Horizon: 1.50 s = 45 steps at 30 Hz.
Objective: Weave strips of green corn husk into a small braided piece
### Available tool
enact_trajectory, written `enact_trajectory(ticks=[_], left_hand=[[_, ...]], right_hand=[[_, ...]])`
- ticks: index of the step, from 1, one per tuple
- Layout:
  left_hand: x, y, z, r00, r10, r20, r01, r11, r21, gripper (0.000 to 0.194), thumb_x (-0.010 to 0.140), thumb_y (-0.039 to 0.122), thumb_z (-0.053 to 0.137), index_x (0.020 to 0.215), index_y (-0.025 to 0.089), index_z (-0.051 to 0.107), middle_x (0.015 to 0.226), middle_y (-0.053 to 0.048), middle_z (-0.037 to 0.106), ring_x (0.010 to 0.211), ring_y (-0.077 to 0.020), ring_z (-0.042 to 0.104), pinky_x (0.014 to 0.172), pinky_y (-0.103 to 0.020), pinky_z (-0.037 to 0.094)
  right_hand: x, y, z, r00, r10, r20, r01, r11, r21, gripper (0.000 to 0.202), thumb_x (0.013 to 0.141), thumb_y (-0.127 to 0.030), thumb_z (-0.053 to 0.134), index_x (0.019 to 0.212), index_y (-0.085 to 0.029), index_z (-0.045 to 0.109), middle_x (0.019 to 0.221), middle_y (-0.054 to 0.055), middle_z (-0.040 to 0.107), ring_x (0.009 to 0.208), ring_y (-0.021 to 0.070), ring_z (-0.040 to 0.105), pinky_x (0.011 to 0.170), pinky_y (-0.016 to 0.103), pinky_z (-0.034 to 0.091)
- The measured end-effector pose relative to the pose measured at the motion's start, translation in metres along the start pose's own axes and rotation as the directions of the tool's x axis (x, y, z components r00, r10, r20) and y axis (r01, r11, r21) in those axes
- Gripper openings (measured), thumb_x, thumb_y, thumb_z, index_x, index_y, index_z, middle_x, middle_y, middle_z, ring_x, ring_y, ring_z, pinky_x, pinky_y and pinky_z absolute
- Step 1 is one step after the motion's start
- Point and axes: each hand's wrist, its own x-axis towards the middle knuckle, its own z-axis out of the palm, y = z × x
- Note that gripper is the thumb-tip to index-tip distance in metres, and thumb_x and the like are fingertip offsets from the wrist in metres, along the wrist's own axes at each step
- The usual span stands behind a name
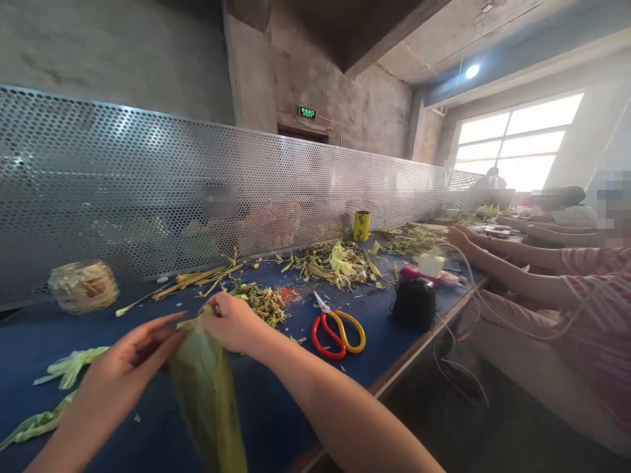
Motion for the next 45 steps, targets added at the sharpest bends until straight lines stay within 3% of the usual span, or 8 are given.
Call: enact_trajectory(ticks=[4,7,14,19,28,35,45], left_hand=[[0.0,-0.003,-0.001,0.999,0.039,-0.028,-0.04,0.999,-0.031,0.064,0.056,0.054,0.063,0.11,0.022,0.052,0.084,-0.002,0.067,0.082,-0.0219,0.061,0.074,-0.03,0.049],[0.002,-0.01,-0.003,0.998,0.064,0.003,-0.064,0.995,-0.08,0.062,0.062,0.05,0.06,0.114,0.02,0.048,0.089,-0.004,0.065,0.082,-0.0211,0.06,0.076,-0.032,0.048],[-0.002,-0.011,0.001,0.995,0.097,-0.007,-0.097,0.987,-0.124,0.055,0.067,0.047,0.057,0.114,0.021,0.049,0.089,-0.004,0.065,0.08,-0.0195,0.06,0.071,-0.029,0.05],[-0.004,-0.009,0.002,0.997,0.079,0.018,-0.075,0.986,-0.15,0.053,0.07,0.048,0.053,0.116,0.021,0.048,0.091,-0.005,0.065,0.08,-0.0198,0.061,0.065,-0.028,0.051],[0.001,-0.014,-0.001,0.991,0.095,0.098,-0.075,0.979,-0.19,0.067,0.059,0.039,0.067,0.118,0.018,0.043,0.085,-0.004,0.063,0.081,-0.0192,0.061,0.07,-0.03,0.048],[-0.001,-0.011,-0.003,0.99,0.128,0.061,-0.121,0.987,-0.105,0.066,0.062,0.038,0.065,0.12,0.017,0.041,0.064,0.004,0.056,0.065,-0.0139,0.056,0.063,-0.025,0.043],[-0.003,-0.008,-0.002,0.984,0.174,-0.031,-0.172,0.983,0.06,0.071,0.06,0.044,0.064,0.121,0.018,0.042,0.063,0.002,0.062,0.061,-0.017,0.057,0.06,-0.028,0.043]], right_hand=[[-0.001,-0.001,-0.002,0.999,-0.034,0.033,0.038,0.992,-0.122,0.022,0.068,-0.035,0.057,0.068,-0.018,0.042,0.059,-0.005,0.04,0.054,0.0082,0.038,0.045,0.018,0.027],[-0.002,-0.002,-0.003,0.993,-0.092,0.069,0.102,0.982,-0.158,0.03,0.072,-0.04,0.051,0.058,-0.017,0.036,0.056,-0.005,0.037,0.053,0.0075,0.035,0.045,0.018,0.024],[-0.004,-0.001,-0.004,0.987,-0.154,0.046,0.158,0.981,-0.111,0.027,0.07,-0.031,0.048,0.054,-0.017,0.032,0.052,-0.006,0.03,0.05,0.0062,0.029,0.045,0.018,0.02],[-0.007,0.0,-0.003,0.993,-0.115,0.013,0.116,0.984,-0.133,0.023,0.068,-0.032,0.046,0.055,-0.017,0.034,0.053,-0.005,0.032,0.05,0.0066,0.028,0.044,0.019,0.019],[-0.004,0.002,-0.003,0.989,-0.129,-0.078,0.116,0.981,-0.154,0.022,0.068,-0.03,0.046,0.055,-0.018,0.033,0.052,-0.005,0.032,0.051,0.0069,0.029,0.046,0.019,0.019],[-0.003,0.002,-0.003,0.987,-0.144,-0.073,0.14,0.988,-0.065,0.022,0.066,-0.026,0.046,0.053,-0.017,0.031,0.051,-0.006,0.03,0.05,0.0064,0.028,0.045,0.019,0.019],[0.0,0.006,0.001,0.996,-0.03,-0.086,0.021,0.995,-0.096,0.023,0.065,-0.023,0.049,0.052,-0.017,0.031,0.05,-0.006,0.032,0.049,0.0064,0.031,0.044,0.018,0.018]])
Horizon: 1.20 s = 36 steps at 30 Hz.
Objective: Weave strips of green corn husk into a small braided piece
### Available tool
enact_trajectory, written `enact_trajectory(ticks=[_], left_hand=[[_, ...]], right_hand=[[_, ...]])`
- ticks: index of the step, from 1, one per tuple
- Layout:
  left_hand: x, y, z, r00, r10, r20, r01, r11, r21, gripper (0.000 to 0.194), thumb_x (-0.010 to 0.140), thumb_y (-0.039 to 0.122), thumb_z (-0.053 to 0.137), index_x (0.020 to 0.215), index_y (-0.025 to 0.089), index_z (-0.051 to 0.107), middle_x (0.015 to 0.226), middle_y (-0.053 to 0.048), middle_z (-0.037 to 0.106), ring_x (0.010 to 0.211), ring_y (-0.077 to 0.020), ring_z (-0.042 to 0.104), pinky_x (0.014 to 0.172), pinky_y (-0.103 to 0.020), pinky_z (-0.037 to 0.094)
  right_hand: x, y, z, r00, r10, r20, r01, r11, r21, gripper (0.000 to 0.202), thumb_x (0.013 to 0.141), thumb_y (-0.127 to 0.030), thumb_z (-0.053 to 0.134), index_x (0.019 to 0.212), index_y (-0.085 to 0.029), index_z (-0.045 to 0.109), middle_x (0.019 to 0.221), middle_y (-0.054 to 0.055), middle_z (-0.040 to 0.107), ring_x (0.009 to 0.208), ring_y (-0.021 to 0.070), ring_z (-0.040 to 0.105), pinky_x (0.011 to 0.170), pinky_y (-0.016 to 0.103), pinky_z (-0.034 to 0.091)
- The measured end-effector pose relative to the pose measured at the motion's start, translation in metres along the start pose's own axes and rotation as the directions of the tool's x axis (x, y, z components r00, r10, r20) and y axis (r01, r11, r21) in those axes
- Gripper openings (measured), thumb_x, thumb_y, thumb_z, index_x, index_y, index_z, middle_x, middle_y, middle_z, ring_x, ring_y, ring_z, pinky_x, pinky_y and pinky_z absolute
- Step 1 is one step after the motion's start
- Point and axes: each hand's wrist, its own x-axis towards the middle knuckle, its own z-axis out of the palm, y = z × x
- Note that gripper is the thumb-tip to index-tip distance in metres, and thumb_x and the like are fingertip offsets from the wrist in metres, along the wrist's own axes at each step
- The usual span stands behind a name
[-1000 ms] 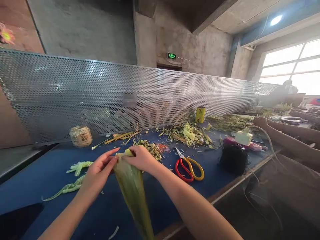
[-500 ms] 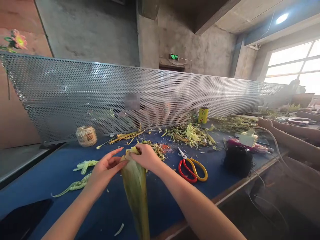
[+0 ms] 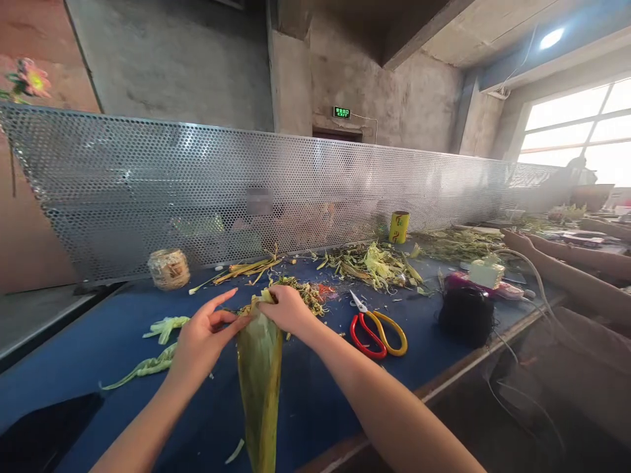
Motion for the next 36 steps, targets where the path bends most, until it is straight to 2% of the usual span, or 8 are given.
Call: enact_trajectory(ticks=[5,8,10,18,23,27,31,36], left_hand=[[-0.004,0.007,0.002,0.996,-0.058,-0.07,0.047,0.988,-0.149,0.078,0.054,0.039,0.069,0.124,0.02,0.039,0.065,0.002,0.063,0.066,-0.0167,0.06,0.065,-0.028,0.046],[-0.003,0.004,0.005,0.991,-0.135,-0.018,0.127,0.966,-0.225,0.088,0.051,0.034,0.072,0.128,0.02,0.032,0.067,0.002,0.064,0.068,-0.0161,0.061,0.065,-0.027,0.048],[-0.002,0.002,0.005,0.988,-0.156,0.007,0.154,0.967,-0.204,0.086,0.051,0.034,0.072,0.127,0.018,0.034,0.066,0.002,0.064,0.067,-0.0168,0.062,0.064,-0.027,0.049],[-0.006,0.004,0.005,0.997,0.06,-0.056,-0.056,0.995,0.079,0.071,0.061,0.044,0.062,0.125,0.023,0.038,0.071,0.0,0.066,0.068,-0.0198,0.062,0.071,-0.035,0.048],[-0.011,0.007,0.01,0.99,0.132,-0.05,-0.134,0.99,-0.034,0.078,0.061,0.042,0.063,0.129,0.022,0.03,0.076,-0.002,0.067,0.075,-0.0203,0.063,0.075,-0.035,0.049],[-0.009,0.0,0.01,0.998,0.045,-0.045,-0.045,0.999,0.001,0.093,0.057,0.042,0.067,0.134,0.022,0.017,0.092,-0.006,0.064,0.08,-0.0229,0.062,0.068,-0.036,0.051],[-0.007,-0.002,0.009,0.999,-0.022,0.042,0.021,1.0,0.02,0.081,0.059,0.042,0.064,0.129,0.021,0.028,0.082,-0.005,0.065,0.079,-0.0236,0.063,0.07,-0.036,0.05],[-0.007,0.004,0.009,0.997,-0.066,0.039,0.067,0.997,-0.028,0.079,0.056,0.047,0.064,0.124,0.018,0.035,0.072,-0.002,0.064,0.074,-0.0224,0.062,0.07,-0.035,0.049]], right_hand=[[0.003,0.002,-0.002,0.998,-0.042,-0.048,0.04,0.999,-0.031,0.026,0.068,-0.023,0.049,0.052,-0.017,0.03,0.048,-0.006,0.031,0.048,0.0066,0.03,0.044,0.019,0.018],[0.004,0.003,-0.002,0.993,-0.094,-0.071,0.092,0.995,-0.041,0.025,0.071,-0.025,0.048,0.054,-0.017,0.032,0.049,-0.006,0.033,0.048,0.0068,0.03,0.045,0.019,0.018],[0.004,0.002,-0.002,0.993,-0.09,-0.078,0.087,0.995,-0.047,0.026,0.071,-0.024,0.049,0.054,-0.017,0.031,0.049,-0.006,0.032,0.048,0.0068,0.029,0.045,0.019,0.018],[0.006,0.005,-0.002,0.995,0.002,-0.099,-0.01,0.997,-0.078,0.026,0.07,-0.021,0.05,0.052,-0.017,0.031,0.05,-0.006,0.034,0.048,0.0068,0.03,0.045,0.019,0.018],[0.008,0.008,-0.004,0.987,0.007,-0.158,-0.026,0.993,-0.116,0.027,0.071,-0.021,0.05,0.053,-0.017,0.03,0.051,-0.006,0.034,0.049,0.0069,0.029,0.046,0.019,0.018],[0.005,0.004,-0.005,0.989,-0.021,-0.145,0.004,0.993,-0.118,0.026,0.071,-0.02,0.049,0.054,-0.018,0.029,0.051,-0.006,0.034,0.049,0.0071,0.03,0.046,0.019,0.019],[0.003,0.002,-0.005,0.991,-0.021,-0.13,0.003,0.99,-0.144,0.023,0.072,-0.022,0.046,0.057,-0.019,0.029,0.051,-0.005,0.034,0.048,0.0076,0.03,0.046,0.02,0.02],[0.003,0.003,-0.005,0.991,-0.019,-0.134,-0.004,0.984,-0.176,0.023,0.073,-0.023,0.046,0.058,-0.019,0.029,0.052,-0.005,0.033,0.047,0.0078,0.029,0.046,0.02,0.021]])
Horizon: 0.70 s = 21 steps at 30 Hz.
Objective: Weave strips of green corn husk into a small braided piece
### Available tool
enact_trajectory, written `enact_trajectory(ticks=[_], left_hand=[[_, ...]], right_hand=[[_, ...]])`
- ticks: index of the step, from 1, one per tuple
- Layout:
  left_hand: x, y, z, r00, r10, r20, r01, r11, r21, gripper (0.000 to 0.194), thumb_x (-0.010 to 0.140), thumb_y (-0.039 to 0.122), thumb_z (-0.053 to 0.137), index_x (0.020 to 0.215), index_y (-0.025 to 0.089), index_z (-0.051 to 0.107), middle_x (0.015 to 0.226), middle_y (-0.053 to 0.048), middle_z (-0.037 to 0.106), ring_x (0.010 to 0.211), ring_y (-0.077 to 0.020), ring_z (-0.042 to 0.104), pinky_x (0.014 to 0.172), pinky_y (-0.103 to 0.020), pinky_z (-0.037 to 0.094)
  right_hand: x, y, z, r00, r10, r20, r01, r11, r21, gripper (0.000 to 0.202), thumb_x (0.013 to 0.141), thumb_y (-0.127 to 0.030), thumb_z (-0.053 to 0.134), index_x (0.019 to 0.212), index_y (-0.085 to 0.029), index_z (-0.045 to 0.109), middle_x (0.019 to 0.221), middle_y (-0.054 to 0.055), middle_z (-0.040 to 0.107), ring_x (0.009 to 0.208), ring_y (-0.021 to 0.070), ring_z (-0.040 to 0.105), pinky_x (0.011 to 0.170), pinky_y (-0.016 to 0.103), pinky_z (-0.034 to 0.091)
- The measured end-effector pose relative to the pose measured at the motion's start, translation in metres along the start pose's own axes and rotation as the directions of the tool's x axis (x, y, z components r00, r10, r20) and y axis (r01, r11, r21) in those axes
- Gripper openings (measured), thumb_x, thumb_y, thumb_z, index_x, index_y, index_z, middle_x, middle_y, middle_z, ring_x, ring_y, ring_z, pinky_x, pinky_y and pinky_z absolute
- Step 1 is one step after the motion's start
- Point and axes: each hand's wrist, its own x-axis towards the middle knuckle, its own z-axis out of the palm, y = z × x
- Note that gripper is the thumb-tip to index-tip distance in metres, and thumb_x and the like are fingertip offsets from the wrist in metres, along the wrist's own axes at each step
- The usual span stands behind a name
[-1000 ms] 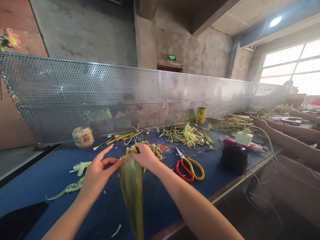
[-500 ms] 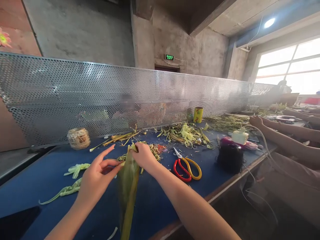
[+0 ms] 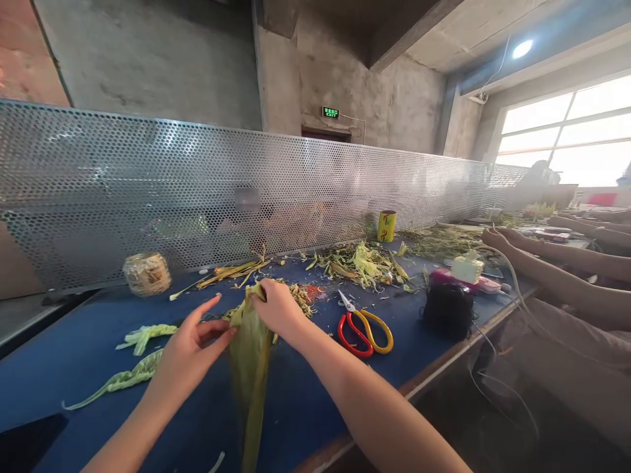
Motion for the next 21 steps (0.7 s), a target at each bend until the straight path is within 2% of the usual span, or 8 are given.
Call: enact_trajectory(ticks=[7,12,17,21], left_hand=[[0.0,0.0,-0.001,1.0,0.018,-0.007,-0.017,0.996,0.091,0.081,0.056,0.046,0.064,0.126,0.019,0.033,0.068,0.0,0.064,0.074,-0.0222,0.061,0.071,-0.034,0.047],[-0.005,0.007,0.001,0.991,0.128,-0.045,-0.12,0.982,0.149,0.071,0.062,0.047,0.06,0.125,0.024,0.035,0.07,0.0,0.065,0.067,-0.0204,0.061,0.069,-0.034,0.048],[-0.011,0.01,0.002,0.975,0.214,-0.057,-0.205,0.97,0.127,0.063,0.066,0.043,0.059,0.123,0.025,0.039,0.075,-0.001,0.066,0.08,-0.0208,0.062,0.08,-0.035,0.046],[-0.01,0.007,0.005,0.985,0.162,-0.059,-0.16,0.986,0.042,0.082,0.062,0.041,0.063,0.131,0.025,0.023,0.089,-0.004,0.065,0.08,-0.0218,0.062,0.075,-0.037,0.049]], right_hand=[[0.0,0.001,0.0,1.0,0.023,-0.011,-0.023,1.0,0.004,0.023,0.073,-0.023,0.046,0.057,-0.019,0.03,0.052,-0.005,0.035,0.047,0.0073,0.029,0.045,0.02,0.019],[0.005,0.005,0.001,0.999,0.035,-0.01,-0.035,0.999,-0.015,0.027,0.073,-0.023,0.048,0.054,-0.018,0.03,0.051,-0.005,0.035,0.048,0.0071,0.029,0.045,0.02,0.018],[0.007,0.005,0.0,0.997,0.077,-0.015,-0.077,0.996,-0.034,0.024,0.074,-0.025,0.048,0.054,-0.017,0.037,0.053,-0.004,0.039,0.048,0.0075,0.031,0.045,0.02,0.019],[0.004,0.004,-0.003,0.998,0.055,-0.012,-0.055,0.998,-0.036,0.016,0.075,-0.024,0.047,0.061,-0.017,0.044,0.055,-0.003,0.041,0.049,0.0082,0.032,0.045,0.019,0.022]])
